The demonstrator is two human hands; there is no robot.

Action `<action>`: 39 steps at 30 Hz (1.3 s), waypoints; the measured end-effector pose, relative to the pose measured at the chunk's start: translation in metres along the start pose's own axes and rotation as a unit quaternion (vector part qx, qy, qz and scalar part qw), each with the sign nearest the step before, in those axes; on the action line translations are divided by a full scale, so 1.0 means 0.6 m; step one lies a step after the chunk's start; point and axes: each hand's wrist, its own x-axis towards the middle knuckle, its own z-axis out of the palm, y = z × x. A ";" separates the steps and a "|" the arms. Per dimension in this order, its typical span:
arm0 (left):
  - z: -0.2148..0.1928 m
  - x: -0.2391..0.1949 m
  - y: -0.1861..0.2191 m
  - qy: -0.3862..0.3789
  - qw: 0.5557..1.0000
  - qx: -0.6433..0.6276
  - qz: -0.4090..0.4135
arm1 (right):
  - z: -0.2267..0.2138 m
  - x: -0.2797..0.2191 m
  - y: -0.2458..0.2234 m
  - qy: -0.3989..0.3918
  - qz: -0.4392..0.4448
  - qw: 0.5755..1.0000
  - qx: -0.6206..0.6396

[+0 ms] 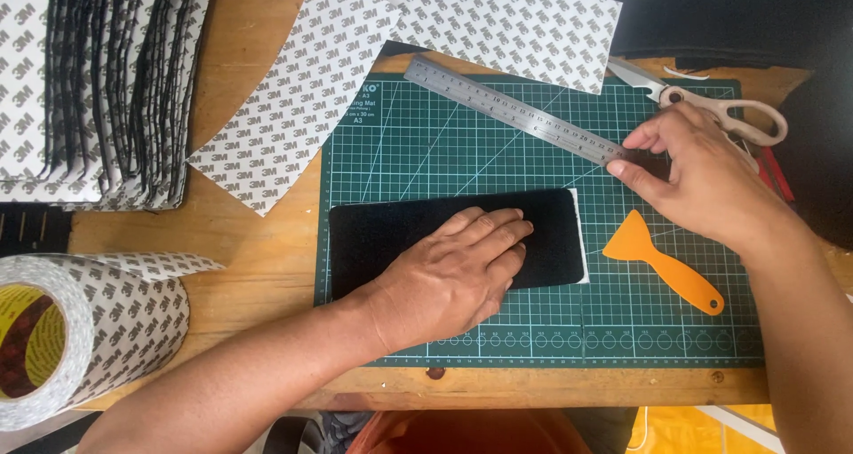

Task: The person smooths a black fabric piece on a green cutting mat using an orange plastic scraper. They measure the fabric with a metal ruler, then use a red utility knife to trim the edges. Finally, they use scissors to trim the corners and edges of the fabric piece.

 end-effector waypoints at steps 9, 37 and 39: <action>-0.002 -0.001 0.004 -0.001 1.000 0.019 0.000 | -0.010 -0.009 -0.042 0.014 0.003 0.998 0.058; -0.035 0.013 0.006 0.073 0.996 -0.056 0.005 | 0.031 0.012 -0.012 0.064 -0.153 0.980 0.106; -0.059 0.024 0.001 0.080 0.996 -0.004 -0.028 | 0.035 0.012 -0.007 0.071 -0.163 0.977 0.119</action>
